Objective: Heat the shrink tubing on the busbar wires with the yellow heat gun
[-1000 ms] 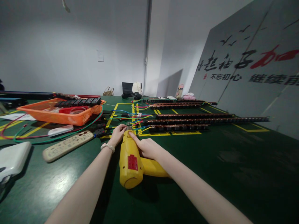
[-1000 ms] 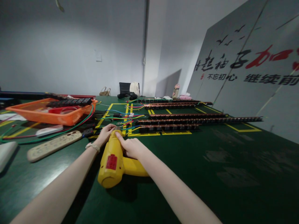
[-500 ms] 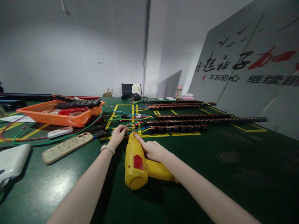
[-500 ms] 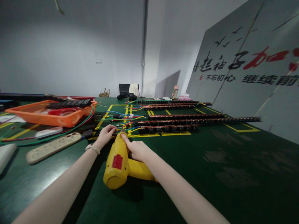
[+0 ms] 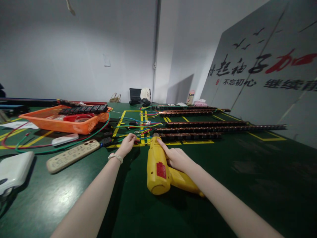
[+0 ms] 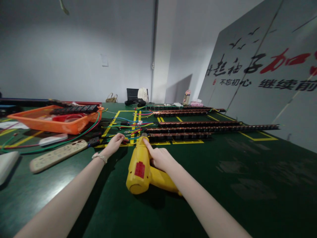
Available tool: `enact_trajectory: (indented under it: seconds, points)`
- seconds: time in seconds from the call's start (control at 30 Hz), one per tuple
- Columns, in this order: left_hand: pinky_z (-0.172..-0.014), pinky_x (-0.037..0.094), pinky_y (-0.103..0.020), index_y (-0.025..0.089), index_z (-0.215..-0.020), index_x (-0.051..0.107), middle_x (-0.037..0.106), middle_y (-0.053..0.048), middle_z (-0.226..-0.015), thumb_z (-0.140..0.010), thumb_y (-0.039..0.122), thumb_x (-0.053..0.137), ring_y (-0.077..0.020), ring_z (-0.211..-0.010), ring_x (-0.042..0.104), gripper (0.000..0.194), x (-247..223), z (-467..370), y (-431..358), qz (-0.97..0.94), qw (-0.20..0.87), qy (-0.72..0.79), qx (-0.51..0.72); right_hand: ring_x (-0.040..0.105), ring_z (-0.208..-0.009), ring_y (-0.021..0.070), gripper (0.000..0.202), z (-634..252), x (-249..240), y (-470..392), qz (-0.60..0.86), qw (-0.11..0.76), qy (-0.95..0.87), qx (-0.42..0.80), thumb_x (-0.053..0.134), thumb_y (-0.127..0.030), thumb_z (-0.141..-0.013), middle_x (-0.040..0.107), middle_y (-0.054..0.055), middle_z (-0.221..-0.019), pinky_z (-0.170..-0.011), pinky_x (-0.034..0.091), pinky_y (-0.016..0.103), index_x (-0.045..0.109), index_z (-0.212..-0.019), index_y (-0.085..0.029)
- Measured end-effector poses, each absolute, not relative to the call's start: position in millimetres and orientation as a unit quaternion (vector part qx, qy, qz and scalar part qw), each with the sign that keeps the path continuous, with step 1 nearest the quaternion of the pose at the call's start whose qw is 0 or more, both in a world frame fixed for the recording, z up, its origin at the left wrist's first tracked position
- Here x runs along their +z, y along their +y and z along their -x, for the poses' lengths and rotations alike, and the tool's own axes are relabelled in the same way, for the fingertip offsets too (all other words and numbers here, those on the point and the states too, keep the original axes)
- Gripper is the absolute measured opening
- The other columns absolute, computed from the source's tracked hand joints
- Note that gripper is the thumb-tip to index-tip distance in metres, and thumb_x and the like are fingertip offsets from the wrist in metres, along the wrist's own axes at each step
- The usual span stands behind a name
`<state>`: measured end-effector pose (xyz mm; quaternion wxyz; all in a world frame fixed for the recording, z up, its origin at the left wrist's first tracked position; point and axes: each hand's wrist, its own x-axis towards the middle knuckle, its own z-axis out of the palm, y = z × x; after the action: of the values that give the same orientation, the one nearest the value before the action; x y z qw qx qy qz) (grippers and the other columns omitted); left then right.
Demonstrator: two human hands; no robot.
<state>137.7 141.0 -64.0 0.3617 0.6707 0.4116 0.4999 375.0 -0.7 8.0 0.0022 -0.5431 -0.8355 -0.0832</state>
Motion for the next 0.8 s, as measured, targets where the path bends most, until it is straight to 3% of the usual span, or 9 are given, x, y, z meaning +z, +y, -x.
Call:
enact_trajectory:
  seconds: [0.33, 0.8]
  points:
    - [-0.071, 0.05, -0.035, 0.019, -0.077, 0.052, 0.069, -0.004, -0.068, -0.076, 0.034, 0.051, -0.0191, -0.069, 0.066, 0.015, -62.9, -137.6, 141.2, -0.661, 0.374, 0.416, 0.5, 0.062, -0.068, 0.0239, 0.085, -370.3, 11.5, -3.0, 0.541, -0.005, -0.832, -0.121, 0.044, -0.015, -0.077, 0.068, 0.007, -0.076, -0.061, 0.037, 0.03, -0.006, -0.146, -0.008]
    - [-0.073, 0.052, -0.034, 0.018, -0.079, 0.059, 0.069, -0.004, -0.068, -0.076, 0.029, 0.05, -0.0188, -0.07, 0.066, 0.014, -58.6, -138.1, 137.8, -0.669, 0.353, 0.429, 0.495, 0.063, -0.073, 0.025, 0.085, -370.7, 7.4, -0.8, 0.535, -0.019, -0.839, -0.094, 0.044, -0.014, -0.077, 0.068, 0.01, -0.082, -0.062, 0.038, 0.031, -0.005, -0.146, -0.009]
